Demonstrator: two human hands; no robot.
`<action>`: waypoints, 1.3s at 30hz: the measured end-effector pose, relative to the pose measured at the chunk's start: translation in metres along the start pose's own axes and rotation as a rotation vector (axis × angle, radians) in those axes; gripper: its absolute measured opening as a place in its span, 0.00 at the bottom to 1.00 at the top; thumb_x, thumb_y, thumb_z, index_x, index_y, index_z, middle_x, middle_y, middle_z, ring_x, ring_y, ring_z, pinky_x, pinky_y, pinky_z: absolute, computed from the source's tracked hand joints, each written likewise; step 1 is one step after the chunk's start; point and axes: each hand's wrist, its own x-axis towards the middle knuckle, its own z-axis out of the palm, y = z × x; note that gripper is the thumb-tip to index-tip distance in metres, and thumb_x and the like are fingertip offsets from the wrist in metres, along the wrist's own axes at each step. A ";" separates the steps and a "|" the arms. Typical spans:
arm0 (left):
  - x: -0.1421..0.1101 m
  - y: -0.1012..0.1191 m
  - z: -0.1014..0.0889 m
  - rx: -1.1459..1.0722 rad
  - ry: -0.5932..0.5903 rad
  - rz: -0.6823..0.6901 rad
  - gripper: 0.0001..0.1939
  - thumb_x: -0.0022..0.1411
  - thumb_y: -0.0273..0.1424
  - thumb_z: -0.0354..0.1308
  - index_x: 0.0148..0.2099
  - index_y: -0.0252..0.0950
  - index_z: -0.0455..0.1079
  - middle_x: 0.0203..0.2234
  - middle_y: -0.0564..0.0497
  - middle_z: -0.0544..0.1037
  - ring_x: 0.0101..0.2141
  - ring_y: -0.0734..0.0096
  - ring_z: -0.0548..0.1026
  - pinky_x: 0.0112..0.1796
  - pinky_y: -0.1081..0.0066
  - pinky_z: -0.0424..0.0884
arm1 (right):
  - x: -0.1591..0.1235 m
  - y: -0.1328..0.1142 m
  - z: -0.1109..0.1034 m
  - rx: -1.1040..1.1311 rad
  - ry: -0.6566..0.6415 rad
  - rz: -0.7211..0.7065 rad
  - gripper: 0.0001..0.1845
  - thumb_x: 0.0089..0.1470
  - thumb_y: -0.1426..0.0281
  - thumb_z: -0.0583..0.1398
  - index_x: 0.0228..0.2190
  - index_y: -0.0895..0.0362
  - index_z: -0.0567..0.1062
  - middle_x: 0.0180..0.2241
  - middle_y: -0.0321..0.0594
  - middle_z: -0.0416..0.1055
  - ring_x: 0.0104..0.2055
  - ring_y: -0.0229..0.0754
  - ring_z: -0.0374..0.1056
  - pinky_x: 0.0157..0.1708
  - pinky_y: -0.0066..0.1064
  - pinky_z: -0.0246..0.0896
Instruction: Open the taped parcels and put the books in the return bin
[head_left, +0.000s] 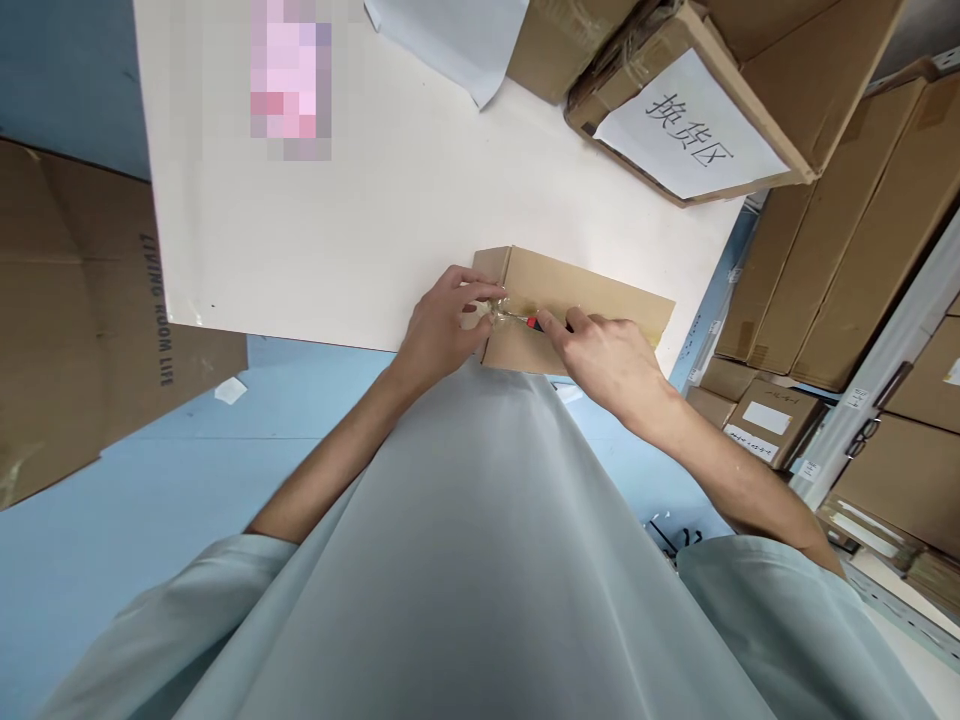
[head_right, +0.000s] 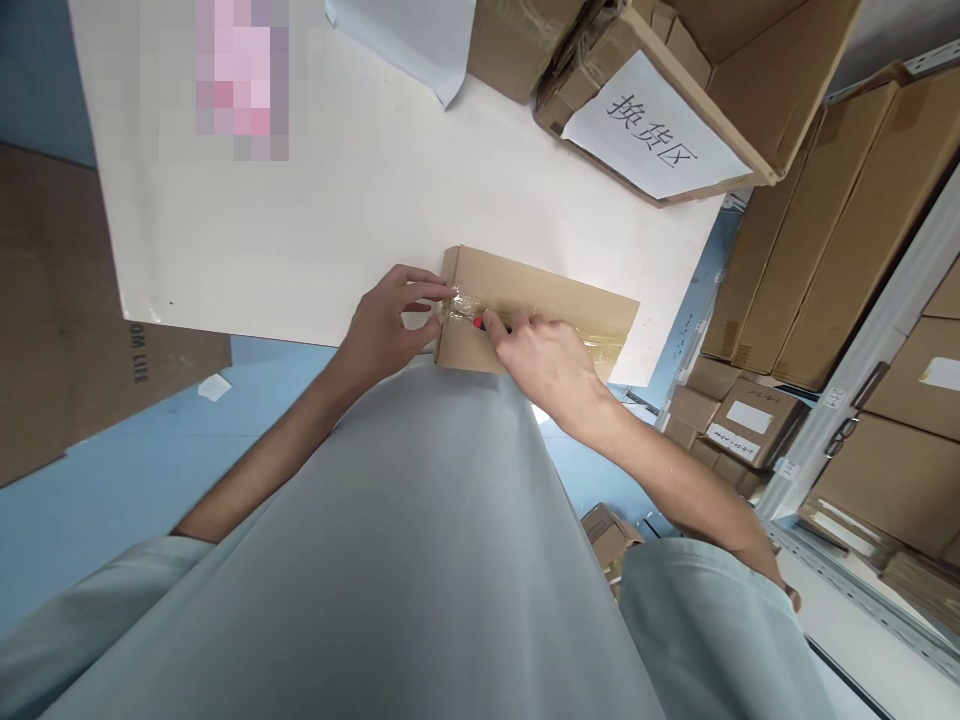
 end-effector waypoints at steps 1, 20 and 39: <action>0.001 0.001 0.000 -0.003 0.005 -0.008 0.16 0.70 0.33 0.65 0.57 0.48 0.84 0.57 0.48 0.79 0.58 0.55 0.81 0.61 0.52 0.83 | -0.001 0.003 0.000 0.003 -0.009 0.006 0.34 0.70 0.81 0.53 0.73 0.57 0.71 0.45 0.56 0.83 0.40 0.54 0.79 0.35 0.38 0.62; 0.000 0.010 0.008 0.031 0.075 -0.058 0.14 0.69 0.33 0.65 0.55 0.43 0.86 0.56 0.47 0.80 0.44 0.66 0.85 0.48 0.62 0.88 | -0.061 0.114 0.079 -0.069 -0.115 0.125 0.32 0.70 0.80 0.54 0.70 0.55 0.73 0.44 0.55 0.83 0.38 0.52 0.80 0.31 0.36 0.57; 0.002 0.032 0.023 0.332 0.151 -0.077 0.16 0.76 0.40 0.64 0.61 0.45 0.82 0.61 0.44 0.82 0.50 0.62 0.86 0.61 0.51 0.85 | -0.043 0.218 0.306 0.599 0.560 0.117 0.26 0.83 0.57 0.47 0.61 0.53 0.80 0.54 0.49 0.86 0.49 0.52 0.82 0.42 0.38 0.71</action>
